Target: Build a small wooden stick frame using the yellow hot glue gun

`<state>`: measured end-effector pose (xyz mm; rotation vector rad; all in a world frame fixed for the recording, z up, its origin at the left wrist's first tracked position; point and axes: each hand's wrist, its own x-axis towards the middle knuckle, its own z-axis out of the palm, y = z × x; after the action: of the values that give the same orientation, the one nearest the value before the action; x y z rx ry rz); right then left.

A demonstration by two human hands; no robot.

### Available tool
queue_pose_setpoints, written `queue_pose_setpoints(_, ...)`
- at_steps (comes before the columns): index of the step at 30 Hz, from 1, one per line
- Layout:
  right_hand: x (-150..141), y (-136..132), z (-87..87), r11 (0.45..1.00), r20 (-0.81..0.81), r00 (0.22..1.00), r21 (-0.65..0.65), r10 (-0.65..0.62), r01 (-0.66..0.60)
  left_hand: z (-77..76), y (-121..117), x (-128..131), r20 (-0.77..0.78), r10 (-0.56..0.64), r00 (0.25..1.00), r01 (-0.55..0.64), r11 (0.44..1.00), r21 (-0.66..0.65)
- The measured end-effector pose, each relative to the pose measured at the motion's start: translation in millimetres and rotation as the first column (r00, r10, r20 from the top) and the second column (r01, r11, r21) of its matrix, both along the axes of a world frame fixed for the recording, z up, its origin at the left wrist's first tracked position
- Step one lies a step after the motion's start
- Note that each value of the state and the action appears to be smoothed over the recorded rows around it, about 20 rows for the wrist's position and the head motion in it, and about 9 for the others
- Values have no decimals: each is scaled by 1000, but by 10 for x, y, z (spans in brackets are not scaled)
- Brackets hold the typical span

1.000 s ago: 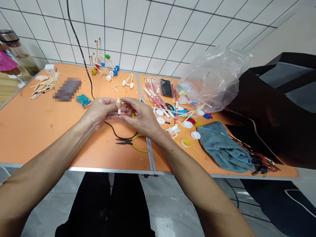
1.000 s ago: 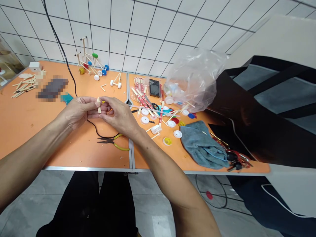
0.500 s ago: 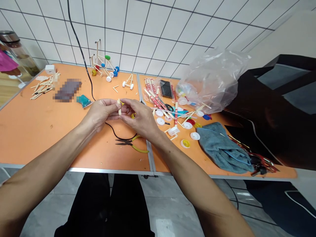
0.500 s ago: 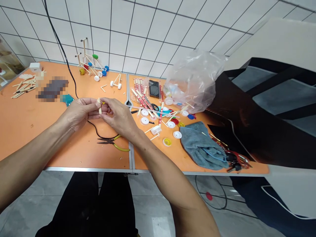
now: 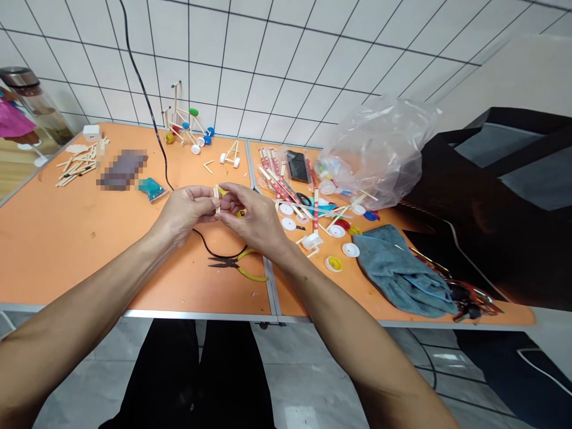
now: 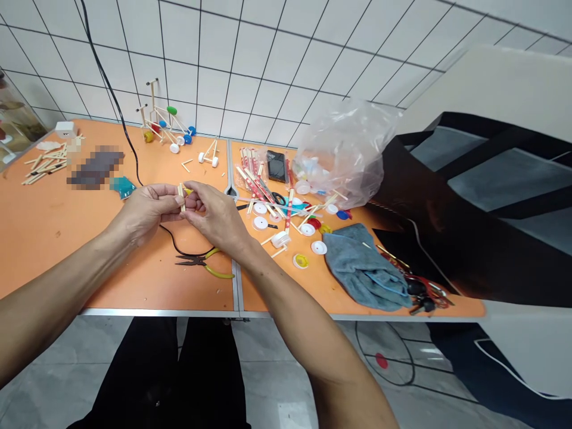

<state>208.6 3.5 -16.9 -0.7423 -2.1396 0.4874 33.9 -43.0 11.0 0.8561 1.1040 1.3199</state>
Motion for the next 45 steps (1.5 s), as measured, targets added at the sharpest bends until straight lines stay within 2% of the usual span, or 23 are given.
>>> queue_pose_setpoints(21,-45,-48,46,999,27,1000,-41,-16,17,-46,-14,12,-55,-1,999,1,1000,3)
queue_pose_setpoints(31,-74,-73,74,987,25,1000,-158,-7,11,-9,-27,1,-89,23,996,-20,999,34)
queue_pose_setpoints(35,-25,-23,127,956,12,998,-290,61,-55,-3,-21,-36,-132,-21,991,29,998,61)
queue_pose_setpoints(41,74,14,293,952,-21,999,-301,47,-52,-17,-13,-80,-285,-91,954,123,988,95)
queue_pose_setpoints(45,67,-41,375,942,2,999,-333,54,-50,15,-19,-89,-356,-133,925,158,987,41)
